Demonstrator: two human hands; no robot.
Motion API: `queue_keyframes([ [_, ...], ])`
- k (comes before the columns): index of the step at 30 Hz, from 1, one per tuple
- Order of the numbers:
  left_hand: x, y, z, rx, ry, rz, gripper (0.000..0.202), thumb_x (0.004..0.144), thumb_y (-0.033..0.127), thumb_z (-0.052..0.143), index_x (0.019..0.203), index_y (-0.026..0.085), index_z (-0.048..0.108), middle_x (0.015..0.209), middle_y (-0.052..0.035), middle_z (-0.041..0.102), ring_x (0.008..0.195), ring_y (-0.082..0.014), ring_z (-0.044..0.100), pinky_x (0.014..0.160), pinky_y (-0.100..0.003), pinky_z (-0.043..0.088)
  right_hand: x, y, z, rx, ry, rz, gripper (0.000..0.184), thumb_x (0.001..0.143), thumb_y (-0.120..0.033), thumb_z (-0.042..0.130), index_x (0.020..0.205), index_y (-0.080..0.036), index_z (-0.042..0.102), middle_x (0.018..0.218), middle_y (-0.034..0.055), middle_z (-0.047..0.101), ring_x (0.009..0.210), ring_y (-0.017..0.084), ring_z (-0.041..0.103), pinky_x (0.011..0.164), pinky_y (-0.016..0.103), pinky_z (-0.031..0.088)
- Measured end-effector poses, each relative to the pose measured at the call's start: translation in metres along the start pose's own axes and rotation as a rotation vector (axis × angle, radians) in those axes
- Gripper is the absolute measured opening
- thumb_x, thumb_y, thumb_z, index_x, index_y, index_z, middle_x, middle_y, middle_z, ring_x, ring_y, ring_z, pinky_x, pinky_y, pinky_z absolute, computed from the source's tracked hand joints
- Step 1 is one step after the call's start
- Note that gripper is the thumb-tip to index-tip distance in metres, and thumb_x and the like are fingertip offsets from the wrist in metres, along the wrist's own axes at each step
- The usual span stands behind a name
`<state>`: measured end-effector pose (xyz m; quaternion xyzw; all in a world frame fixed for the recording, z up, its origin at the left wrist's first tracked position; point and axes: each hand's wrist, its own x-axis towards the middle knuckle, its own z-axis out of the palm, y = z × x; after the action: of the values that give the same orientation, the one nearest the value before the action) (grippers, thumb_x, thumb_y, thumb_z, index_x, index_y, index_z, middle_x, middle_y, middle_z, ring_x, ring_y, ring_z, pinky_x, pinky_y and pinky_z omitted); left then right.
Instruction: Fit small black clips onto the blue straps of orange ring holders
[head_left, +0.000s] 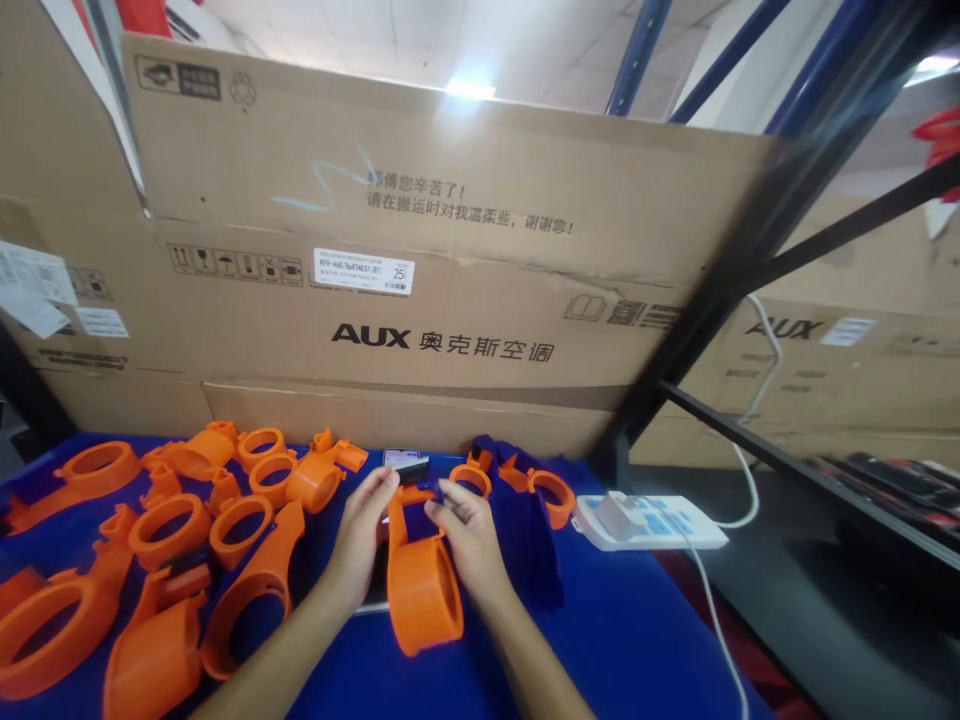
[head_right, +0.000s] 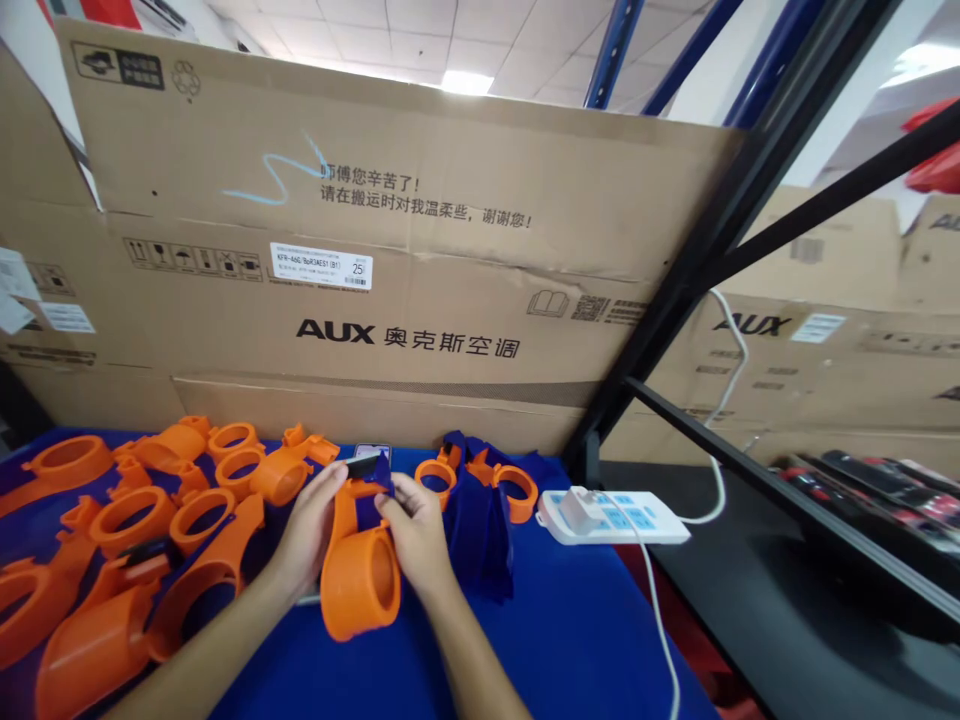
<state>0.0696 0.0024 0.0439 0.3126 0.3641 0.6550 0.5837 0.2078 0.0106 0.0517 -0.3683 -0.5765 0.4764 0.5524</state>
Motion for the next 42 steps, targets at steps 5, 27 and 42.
queue_keyframes([
  [5,0.0,-0.008,-0.013,0.006,0.055,0.044,0.038,0.082,0.053,0.077,0.101,0.02,0.077,0.104,-0.0058,0.077,0.105,-0.0256,0.07,0.096,-0.033,0.052,-0.013,0.024,0.015,0.015,0.114,0.041,0.017,0.084,-0.034,0.073,0.082,-0.019,0.064,0.067,-0.0048,0.053,0.059,0.012,0.047,0.059,0.023,0.04],
  [27,-0.021,0.02,-0.02,0.128,0.121,0.16,0.03,0.075,0.044,0.084,0.094,0.021,0.084,0.093,-0.0084,0.083,0.088,-0.0289,0.077,0.08,-0.036,0.062,-0.043,0.008,0.025,-0.255,-0.08,-0.039,0.04,0.107,-0.048,0.043,0.096,-0.019,0.068,0.073,0.0009,0.061,0.063,0.015,0.054,0.06,0.023,0.044],
  [42,-0.014,0.013,-0.026,0.066,0.174,0.061,0.042,0.062,0.041,0.092,0.094,0.015,0.083,0.096,-0.0117,0.083,0.09,-0.0294,0.077,0.077,-0.033,0.062,-0.048,0.008,0.029,-0.166,-0.047,-0.041,0.043,0.107,-0.051,0.043,0.099,-0.017,0.069,0.072,-0.0006,0.054,0.065,0.015,0.051,0.064,0.023,0.046],
])
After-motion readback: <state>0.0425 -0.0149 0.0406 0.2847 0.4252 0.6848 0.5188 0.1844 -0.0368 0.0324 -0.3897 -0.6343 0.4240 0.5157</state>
